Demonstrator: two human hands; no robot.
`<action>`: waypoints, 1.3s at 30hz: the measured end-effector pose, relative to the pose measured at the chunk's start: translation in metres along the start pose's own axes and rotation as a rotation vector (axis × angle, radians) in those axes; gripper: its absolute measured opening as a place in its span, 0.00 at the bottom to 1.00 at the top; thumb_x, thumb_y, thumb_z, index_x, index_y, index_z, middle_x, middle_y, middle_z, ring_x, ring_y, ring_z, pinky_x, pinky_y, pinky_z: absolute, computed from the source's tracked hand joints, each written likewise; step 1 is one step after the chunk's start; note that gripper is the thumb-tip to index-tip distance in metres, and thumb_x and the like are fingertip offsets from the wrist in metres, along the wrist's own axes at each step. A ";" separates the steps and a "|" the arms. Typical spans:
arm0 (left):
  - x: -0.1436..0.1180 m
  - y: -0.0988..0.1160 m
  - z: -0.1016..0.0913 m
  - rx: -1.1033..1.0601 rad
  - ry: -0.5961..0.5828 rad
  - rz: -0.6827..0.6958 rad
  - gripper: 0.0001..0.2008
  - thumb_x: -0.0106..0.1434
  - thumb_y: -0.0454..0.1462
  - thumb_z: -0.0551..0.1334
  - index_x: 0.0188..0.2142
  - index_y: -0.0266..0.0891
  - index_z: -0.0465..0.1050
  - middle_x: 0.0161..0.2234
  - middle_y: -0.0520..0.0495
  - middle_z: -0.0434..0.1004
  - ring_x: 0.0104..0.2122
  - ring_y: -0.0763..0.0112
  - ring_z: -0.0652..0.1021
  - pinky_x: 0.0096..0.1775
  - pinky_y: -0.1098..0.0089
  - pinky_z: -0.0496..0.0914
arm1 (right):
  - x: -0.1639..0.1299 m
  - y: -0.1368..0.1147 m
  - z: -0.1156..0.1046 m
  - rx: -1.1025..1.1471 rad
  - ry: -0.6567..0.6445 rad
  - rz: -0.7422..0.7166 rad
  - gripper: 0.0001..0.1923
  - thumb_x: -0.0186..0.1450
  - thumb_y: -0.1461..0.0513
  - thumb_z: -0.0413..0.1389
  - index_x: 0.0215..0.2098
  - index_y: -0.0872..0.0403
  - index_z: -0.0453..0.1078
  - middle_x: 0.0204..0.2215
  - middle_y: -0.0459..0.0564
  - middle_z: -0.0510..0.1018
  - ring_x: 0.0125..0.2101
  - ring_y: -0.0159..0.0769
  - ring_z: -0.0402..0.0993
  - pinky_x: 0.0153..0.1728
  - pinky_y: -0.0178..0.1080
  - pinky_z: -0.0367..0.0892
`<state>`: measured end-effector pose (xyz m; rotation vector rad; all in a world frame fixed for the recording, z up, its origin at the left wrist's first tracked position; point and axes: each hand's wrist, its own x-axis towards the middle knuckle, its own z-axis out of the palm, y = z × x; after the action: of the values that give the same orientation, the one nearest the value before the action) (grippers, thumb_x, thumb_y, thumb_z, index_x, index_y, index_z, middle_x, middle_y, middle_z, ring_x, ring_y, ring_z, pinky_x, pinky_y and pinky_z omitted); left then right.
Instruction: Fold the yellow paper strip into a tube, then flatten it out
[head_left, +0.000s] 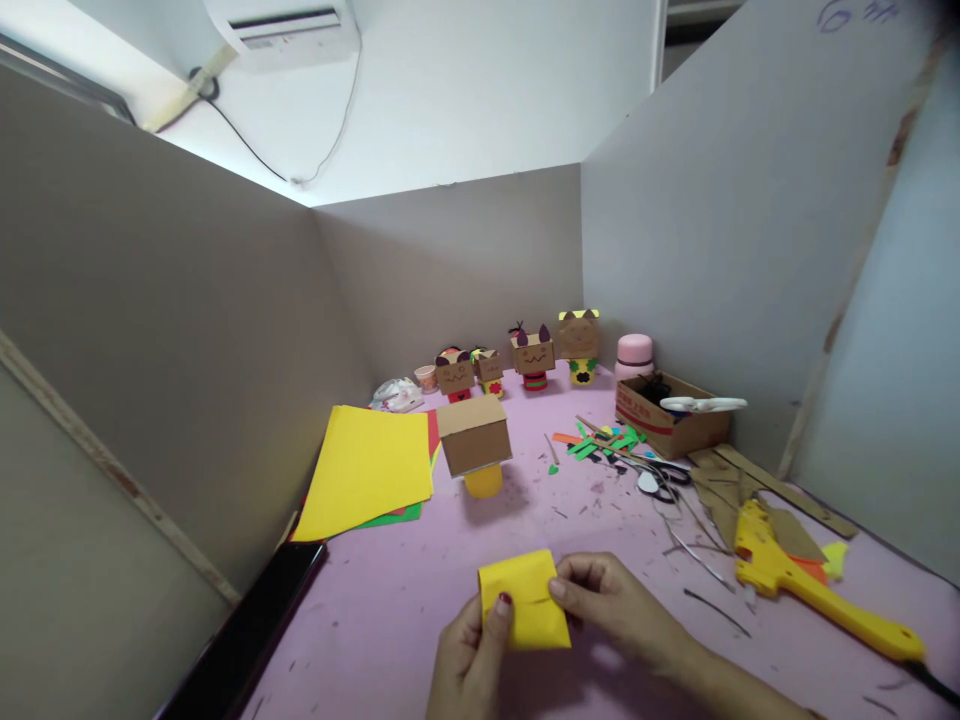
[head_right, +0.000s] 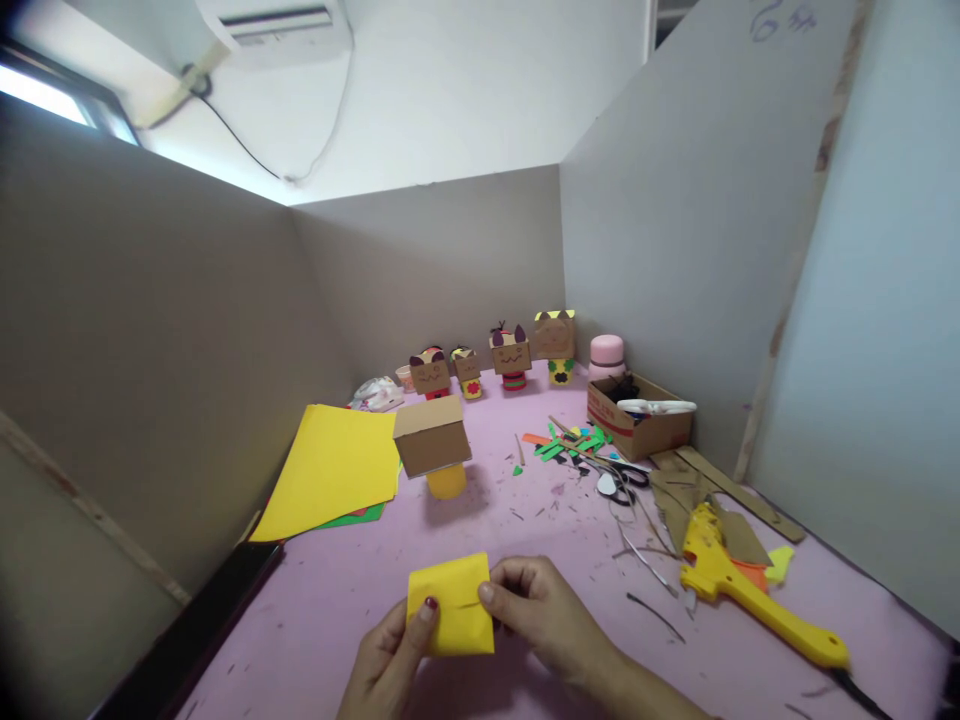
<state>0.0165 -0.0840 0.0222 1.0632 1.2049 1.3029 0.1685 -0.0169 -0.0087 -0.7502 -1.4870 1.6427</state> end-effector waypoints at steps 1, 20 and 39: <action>0.001 -0.001 -0.001 -0.027 -0.015 -0.009 0.17 0.57 0.46 0.61 0.38 0.35 0.76 0.34 0.42 0.80 0.37 0.59 0.76 0.41 0.66 0.67 | -0.001 -0.001 0.000 -0.010 0.004 -0.015 0.22 0.54 0.46 0.58 0.25 0.58 0.68 0.19 0.43 0.66 0.21 0.27 0.59 0.25 0.33 0.55; 0.011 -0.001 -0.006 -0.063 -0.209 -0.136 0.19 0.54 0.46 0.64 0.38 0.33 0.78 0.30 0.41 0.80 0.28 0.65 0.77 0.35 0.68 0.67 | -0.001 -0.009 -0.001 0.085 -0.045 0.021 0.20 0.51 0.48 0.61 0.22 0.58 0.68 0.16 0.41 0.66 0.18 0.25 0.61 0.21 0.31 0.56; 0.008 0.004 -0.001 0.147 -0.235 0.091 0.19 0.53 0.46 0.64 0.39 0.36 0.78 0.36 0.41 0.81 0.36 0.58 0.76 0.43 0.63 0.68 | 0.004 -0.003 -0.005 0.108 0.043 -0.036 0.20 0.53 0.48 0.60 0.23 0.57 0.68 0.16 0.40 0.64 0.18 0.24 0.56 0.21 0.31 0.52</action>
<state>0.0139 -0.0759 0.0256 1.3513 1.0970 1.1344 0.1710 -0.0109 -0.0061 -0.6909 -1.3632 1.6553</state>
